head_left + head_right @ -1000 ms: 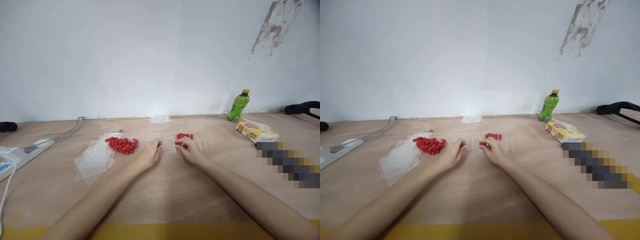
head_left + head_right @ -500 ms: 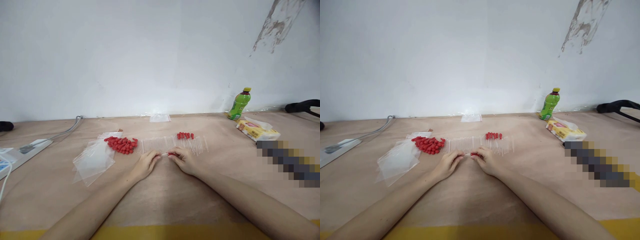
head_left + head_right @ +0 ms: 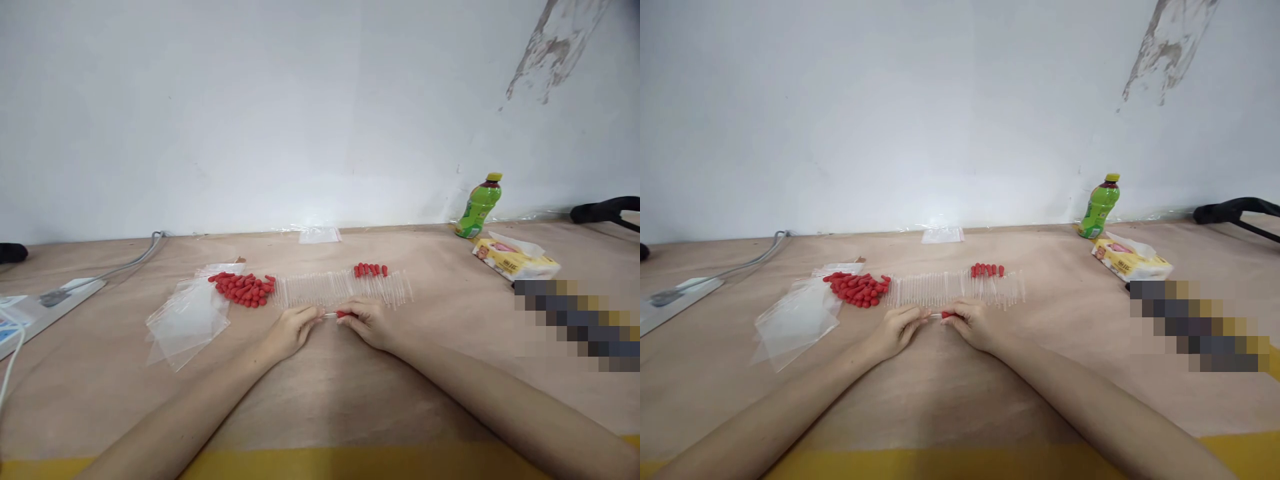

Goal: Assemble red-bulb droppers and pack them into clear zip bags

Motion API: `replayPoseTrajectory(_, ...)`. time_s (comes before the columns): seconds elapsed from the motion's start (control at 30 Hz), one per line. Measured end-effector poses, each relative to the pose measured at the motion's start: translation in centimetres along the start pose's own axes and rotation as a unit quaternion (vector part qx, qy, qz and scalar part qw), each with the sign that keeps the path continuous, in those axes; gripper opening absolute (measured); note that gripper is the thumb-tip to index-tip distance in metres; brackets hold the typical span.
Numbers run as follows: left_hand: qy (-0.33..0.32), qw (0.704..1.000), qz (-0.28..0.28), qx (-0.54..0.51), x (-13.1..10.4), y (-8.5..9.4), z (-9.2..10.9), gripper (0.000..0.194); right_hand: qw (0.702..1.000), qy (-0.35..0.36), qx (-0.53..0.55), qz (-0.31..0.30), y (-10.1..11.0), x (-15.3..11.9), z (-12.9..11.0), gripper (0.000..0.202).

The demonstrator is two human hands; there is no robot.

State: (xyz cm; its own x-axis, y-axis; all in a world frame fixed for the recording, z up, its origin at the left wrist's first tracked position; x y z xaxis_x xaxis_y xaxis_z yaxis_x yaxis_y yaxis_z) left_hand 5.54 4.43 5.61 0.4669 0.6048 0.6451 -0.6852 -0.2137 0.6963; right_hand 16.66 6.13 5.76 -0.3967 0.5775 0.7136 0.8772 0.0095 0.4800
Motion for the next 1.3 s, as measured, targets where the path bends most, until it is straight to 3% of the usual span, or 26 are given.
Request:
replayPoseTrajectory(0.3, -0.029, 0.993, -0.04, 0.107, -0.4, -0.6, 0.3, 0.02, 0.988, 0.086, -0.12, -0.046, -0.8, -0.5, -0.7, 0.02)
replayPoseTrajectory(0.53, -0.008, 0.999, -0.003, 0.043, -0.4, 0.6, 0.3, 0.022, 0.996, 0.045, -0.074, -0.019, 0.4, 0.0, -0.1, 0.013)
replayPoseTrajectory(1.0, -0.02, 0.999, 0.024, 0.008, -0.7, 0.5, 0.7, 0.018, 0.994, 0.044, -0.078, -0.067, -1.1, 0.0, -1.0, 0.016)
replayPoseTrajectory(1.17, 0.003, 0.999, 0.037, -0.006, -0.3, 0.5, 0.3, 0.019, 0.997, -0.002, -0.015, -0.07, -1.0, 0.4, -0.4, 0.016)
replayPoseTrajectory(1.3, 0.019, 0.999, 0.045, -0.007, -0.3, 0.8, 0.2, 0.022, 0.986, -0.127, 0.105, 0.015, 0.0, 1.2, 1.8, 0.02)
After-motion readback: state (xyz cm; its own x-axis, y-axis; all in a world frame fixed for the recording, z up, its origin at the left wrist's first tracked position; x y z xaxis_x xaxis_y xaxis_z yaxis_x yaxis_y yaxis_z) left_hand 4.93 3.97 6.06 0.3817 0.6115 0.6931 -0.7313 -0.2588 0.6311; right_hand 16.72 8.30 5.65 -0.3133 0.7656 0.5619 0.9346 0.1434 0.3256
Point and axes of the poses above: each hand's wrist, its own x-axis towards the middle knuckle, its own y-axis out of the back of the hand, z = x × y, the point moved 9 cm from there along x, towards the middle knuckle, and after that the axes turned 9 degrees about z, right-handed, at the moved point
